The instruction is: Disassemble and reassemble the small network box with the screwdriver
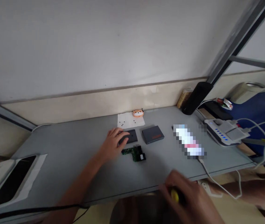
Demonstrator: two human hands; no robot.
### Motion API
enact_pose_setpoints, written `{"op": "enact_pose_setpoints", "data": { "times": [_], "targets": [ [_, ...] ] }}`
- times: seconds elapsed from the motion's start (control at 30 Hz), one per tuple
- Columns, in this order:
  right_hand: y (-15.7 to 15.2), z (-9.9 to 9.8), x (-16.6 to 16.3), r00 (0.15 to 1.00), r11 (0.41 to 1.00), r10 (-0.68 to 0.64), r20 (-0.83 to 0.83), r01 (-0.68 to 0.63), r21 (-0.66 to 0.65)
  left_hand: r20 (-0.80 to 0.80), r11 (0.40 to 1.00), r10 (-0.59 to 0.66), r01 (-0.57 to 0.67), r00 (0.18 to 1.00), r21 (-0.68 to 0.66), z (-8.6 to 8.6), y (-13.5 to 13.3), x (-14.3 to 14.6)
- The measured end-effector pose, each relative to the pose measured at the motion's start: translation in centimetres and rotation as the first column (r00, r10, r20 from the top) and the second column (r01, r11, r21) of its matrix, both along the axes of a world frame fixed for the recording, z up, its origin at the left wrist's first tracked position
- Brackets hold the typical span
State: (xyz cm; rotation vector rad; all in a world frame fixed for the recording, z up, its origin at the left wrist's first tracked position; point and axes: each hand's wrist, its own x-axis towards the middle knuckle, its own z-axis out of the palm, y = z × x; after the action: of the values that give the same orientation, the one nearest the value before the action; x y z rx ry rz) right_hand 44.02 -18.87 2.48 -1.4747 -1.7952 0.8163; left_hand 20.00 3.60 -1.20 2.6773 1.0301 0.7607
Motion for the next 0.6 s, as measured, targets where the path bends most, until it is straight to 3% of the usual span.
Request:
{"op": "enact_pose_setpoints", "data": {
  "times": [0.03, 0.1, 0.17, 0.3, 0.6],
  "targets": [
    [2.0, 0.0, 0.8, 0.993, 0.993, -0.111, 0.049, 0.109, 0.049, -0.003, 1.0, 0.019, -0.019, 1.0, 0.0, -0.1, 0.8, -0.2],
    [6.0, 0.2, 1.9, 0.88, 0.916, -0.384, 0.28, 0.325, 0.237, 0.007, 1.0, 0.007, -0.007, 1.0, -0.024, -0.3, 1.9, -0.4],
    [9.5, 0.3, 2.4, 0.775, 0.894, -0.447, 0.447, 0.374, 0.246, 0.057, 0.998, -0.017, 0.02, 0.998, -0.058, -0.7, 2.4, -0.6],
    [13.6, 0.2, 1.8, 0.695, 0.944, -0.31, 0.649, 0.308, 0.121, 0.131, 0.99, 0.012, 0.007, 0.991, -0.142, -1.3, 2.3, -1.1],
    [16.5, 0.6, -1.0, 0.632, 0.957, -0.195, 0.75, 0.289, 0.005, 0.105, 0.984, 0.088, -0.07, 0.991, -0.166, -1.7, 2.7, -2.1]
  ]
}}
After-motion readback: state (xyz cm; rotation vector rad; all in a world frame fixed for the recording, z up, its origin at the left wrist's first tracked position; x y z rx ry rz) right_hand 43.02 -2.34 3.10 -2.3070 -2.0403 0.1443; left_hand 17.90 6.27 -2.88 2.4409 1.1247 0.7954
